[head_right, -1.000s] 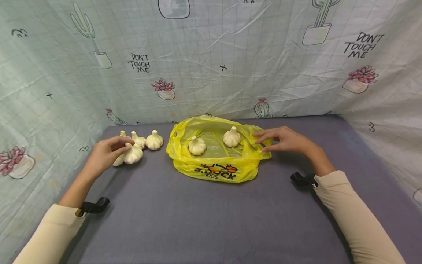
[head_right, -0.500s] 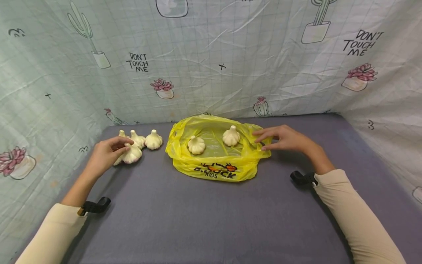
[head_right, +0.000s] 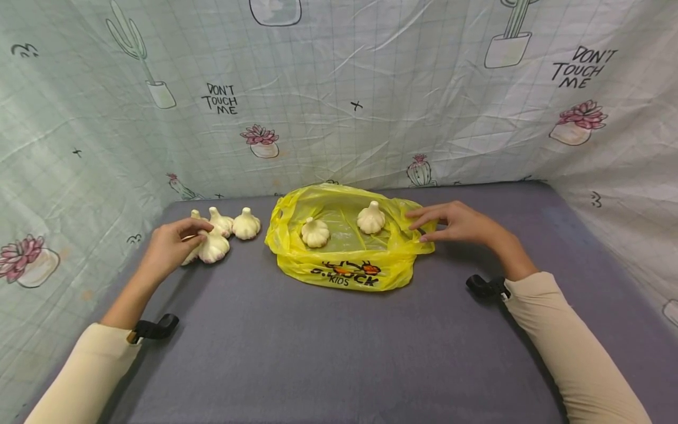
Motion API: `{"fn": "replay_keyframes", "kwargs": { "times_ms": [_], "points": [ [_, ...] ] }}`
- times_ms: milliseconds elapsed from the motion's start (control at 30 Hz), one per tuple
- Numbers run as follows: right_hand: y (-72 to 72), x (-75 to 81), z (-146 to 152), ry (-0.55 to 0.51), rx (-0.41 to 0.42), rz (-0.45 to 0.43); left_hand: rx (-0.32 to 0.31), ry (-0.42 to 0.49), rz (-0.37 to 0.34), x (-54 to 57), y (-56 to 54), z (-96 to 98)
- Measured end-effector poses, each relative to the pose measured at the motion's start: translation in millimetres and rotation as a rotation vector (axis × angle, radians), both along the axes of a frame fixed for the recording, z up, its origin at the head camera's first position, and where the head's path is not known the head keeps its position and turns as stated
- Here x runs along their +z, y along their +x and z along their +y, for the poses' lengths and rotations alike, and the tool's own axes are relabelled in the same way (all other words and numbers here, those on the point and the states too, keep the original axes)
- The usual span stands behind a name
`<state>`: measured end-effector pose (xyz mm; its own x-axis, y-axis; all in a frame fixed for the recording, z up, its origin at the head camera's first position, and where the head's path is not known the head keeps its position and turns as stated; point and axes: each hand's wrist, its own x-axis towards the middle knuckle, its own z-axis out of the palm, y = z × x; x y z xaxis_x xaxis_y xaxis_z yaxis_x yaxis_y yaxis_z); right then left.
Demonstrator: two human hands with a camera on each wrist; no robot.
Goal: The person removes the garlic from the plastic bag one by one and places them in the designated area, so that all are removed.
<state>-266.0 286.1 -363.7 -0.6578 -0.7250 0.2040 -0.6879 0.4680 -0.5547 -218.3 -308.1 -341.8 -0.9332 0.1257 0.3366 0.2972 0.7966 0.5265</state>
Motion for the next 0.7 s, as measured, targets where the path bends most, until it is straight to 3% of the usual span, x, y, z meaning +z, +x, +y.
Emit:
{"fn": "replay_keyframes", "kwargs": {
  "times_ms": [400, 700],
  "points": [
    [-0.7, -2.3, -1, -0.004, 0.004, -0.014, -0.008, -0.039, 0.001, -0.1, 1.9, -2.3],
    [0.0, -2.5, -2, -0.003, -0.005, -0.014, -0.032, -0.042, 0.073, 18.0, 5.3, 12.4]
  ]
}}
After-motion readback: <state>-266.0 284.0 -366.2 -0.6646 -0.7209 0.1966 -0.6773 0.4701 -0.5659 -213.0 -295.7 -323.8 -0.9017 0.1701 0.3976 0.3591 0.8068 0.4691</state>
